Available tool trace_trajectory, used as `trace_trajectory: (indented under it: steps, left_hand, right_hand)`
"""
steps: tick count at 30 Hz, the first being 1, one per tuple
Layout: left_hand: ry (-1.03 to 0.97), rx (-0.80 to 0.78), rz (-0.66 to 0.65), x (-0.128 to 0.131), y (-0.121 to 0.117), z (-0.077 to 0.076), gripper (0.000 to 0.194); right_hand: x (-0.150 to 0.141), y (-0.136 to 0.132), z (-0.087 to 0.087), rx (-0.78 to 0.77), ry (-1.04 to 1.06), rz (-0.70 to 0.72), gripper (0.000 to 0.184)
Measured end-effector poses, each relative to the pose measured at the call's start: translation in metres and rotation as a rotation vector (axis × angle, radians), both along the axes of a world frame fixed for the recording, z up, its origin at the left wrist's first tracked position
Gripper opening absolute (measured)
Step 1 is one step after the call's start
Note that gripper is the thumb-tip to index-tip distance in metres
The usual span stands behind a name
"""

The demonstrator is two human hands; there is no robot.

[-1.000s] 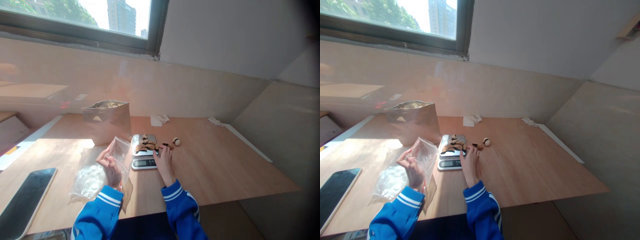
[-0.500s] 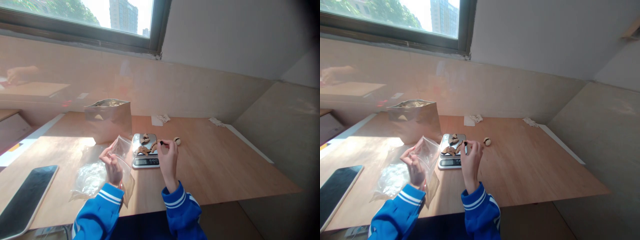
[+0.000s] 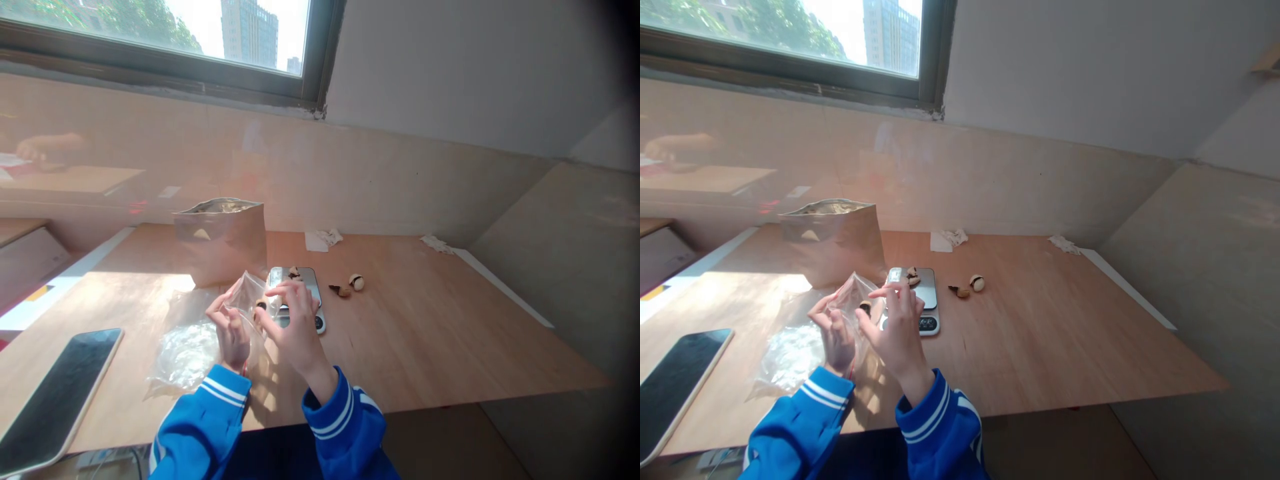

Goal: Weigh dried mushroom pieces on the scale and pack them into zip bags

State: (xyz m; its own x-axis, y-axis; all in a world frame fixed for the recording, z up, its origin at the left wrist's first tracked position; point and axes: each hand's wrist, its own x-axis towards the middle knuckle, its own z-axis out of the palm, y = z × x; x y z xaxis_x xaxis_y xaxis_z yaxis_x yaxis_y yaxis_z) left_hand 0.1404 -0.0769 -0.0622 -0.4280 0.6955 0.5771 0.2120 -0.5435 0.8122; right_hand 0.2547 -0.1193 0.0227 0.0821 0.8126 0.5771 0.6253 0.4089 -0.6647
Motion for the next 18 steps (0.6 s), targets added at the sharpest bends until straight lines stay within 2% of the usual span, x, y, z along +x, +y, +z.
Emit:
trace_trajectory:
  steps: [3, 6, 10, 13, 15, 18]
  left_hand:
    - [-0.001, -0.001, -0.001, 0.001, -0.003, 0.006, 0.030]
    - [0.003, 0.012, 0.000, 0.002, -0.005, 0.009, 0.029]
    - [0.007, 0.018, 0.015, 0.002, -0.005, 0.012, 0.029]
    - [0.012, -0.006, 0.020, 0.002, -0.007, 0.014, 0.027]
    - [0.012, -0.028, 0.016, 0.002, -0.009, 0.016, 0.025]
    - [0.010, -0.043, 0.002, 0.002, -0.009, 0.018, 0.025]
  right_hand:
    - [0.010, -0.001, -0.004, -0.037, 0.032, -0.007, 0.013]
    - [0.023, 0.003, -0.015, -0.040, 0.071, -0.059, 0.017]
    - [0.035, 0.013, -0.040, -0.165, -0.098, -0.166, 0.018]
    - [0.040, 0.017, -0.059, -0.252, -0.217, -0.185, 0.027]
    - [0.041, 0.019, -0.067, -0.271, -0.251, -0.185, 0.030]
    - [0.041, 0.020, -0.071, -0.273, -0.242, -0.211, 0.024]
